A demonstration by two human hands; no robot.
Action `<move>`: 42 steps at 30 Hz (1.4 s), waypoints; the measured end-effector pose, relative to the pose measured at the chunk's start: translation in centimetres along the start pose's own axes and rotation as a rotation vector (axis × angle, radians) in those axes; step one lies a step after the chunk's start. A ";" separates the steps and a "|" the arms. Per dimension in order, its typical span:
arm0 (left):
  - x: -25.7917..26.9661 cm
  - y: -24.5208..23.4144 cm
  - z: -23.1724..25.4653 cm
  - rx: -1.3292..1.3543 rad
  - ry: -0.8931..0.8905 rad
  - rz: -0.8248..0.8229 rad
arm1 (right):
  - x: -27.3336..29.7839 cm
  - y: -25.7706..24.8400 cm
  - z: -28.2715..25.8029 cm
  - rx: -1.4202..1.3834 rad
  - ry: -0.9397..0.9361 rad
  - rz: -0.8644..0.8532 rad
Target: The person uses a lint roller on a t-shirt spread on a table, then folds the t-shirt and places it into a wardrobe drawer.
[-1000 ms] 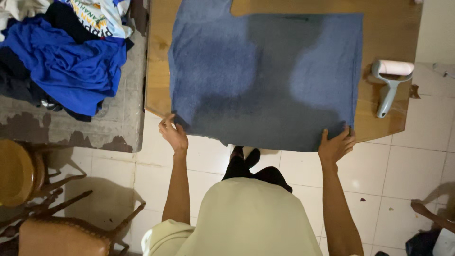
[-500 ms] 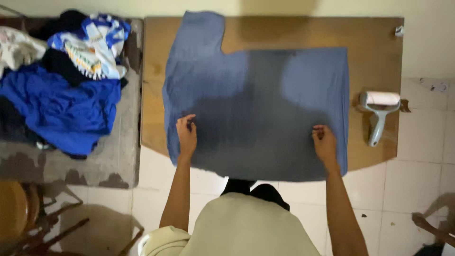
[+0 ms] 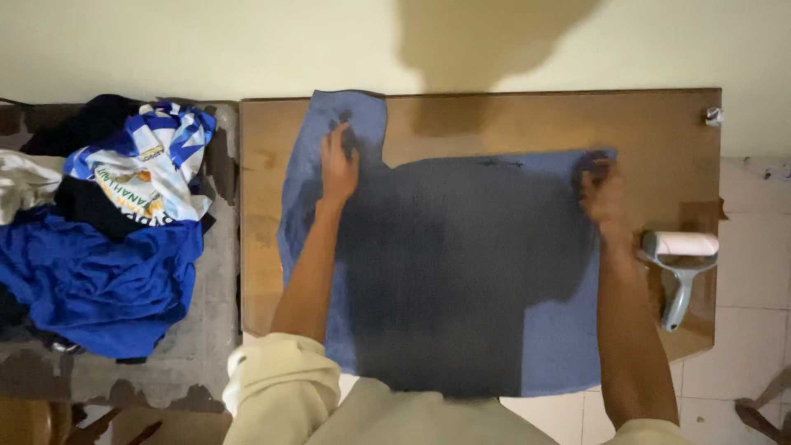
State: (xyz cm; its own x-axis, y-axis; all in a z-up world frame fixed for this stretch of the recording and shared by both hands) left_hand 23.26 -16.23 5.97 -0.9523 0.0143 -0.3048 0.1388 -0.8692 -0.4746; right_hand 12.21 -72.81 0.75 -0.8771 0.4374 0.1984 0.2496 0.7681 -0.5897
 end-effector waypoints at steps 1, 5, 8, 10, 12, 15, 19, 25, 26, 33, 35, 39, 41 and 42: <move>-1.1 0.4 -0.7 -0.041 0.017 -0.009 | -1.2 -0.3 0.6 -0.042 0.007 0.047; -4.7 1.6 -2.6 -0.198 -0.099 -0.013 | -4.1 -2.2 2.3 0.372 -0.178 0.262; -6.3 1.9 -1.7 -0.203 -0.239 -0.054 | -5.3 -2.2 3.0 0.361 -0.161 0.232; -7.1 1.9 -1.1 -0.258 -0.479 -0.117 | -5.6 -1.9 3.2 0.470 -0.120 0.226; -7.6 2.0 -0.7 -0.313 -0.475 -0.117 | -5.9 -1.4 3.1 0.441 -0.129 0.231; -7.9 2.6 -2.2 -0.338 -0.463 -0.107 | -6.5 -1.3 2.4 0.487 -0.179 0.244; -6.9 3.0 -6.6 -0.262 -0.301 0.066 | -4.2 -1.4 0.1 0.176 0.011 0.140; 2.0 0.8 -6.0 0.554 -0.277 0.424 | 1.3 -2.4 -1.3 -0.403 0.025 -0.013; 3.9 0.3 -4.6 0.656 -0.260 0.491 | 2.3 -2.4 -0.8 -0.483 0.013 0.003; 16.9 -1.5 1.9 1.134 -0.492 0.838 | 9.1 -1.9 3.4 -0.837 0.181 0.124; 20.6 -0.1 1.0 1.262 -0.460 0.841 | 10.1 -2.0 4.3 -0.823 0.209 0.139; 24.6 0.6 -2.0 1.659 -0.586 0.944 | 10.0 -1.7 4.0 -0.843 0.189 0.090; 23.8 0.1 -2.6 1.644 -0.666 1.009 | 9.7 -1.3 3.7 -0.844 0.238 0.081; 23.6 -0.3 -2.3 1.629 -0.679 1.005 | 9.7 -1.4 3.6 -0.821 0.256 0.074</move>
State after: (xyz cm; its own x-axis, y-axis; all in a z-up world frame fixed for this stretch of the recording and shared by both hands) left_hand 1.39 -14.50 -2.95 -0.6914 -0.4730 0.5461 0.6213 -0.0035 0.7836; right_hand 1.84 -71.36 0.69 -0.7519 0.5158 0.4107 0.6068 0.7849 0.1251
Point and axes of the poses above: each hand's wrist, its own x-axis away from the middle knuckle, its own y-axis out of the palm, z = x × y, the point moved 2 cm from there along -x, towards the middle knuckle, and after that the axes turned 7 degrees about x, right-handed, at the moved point
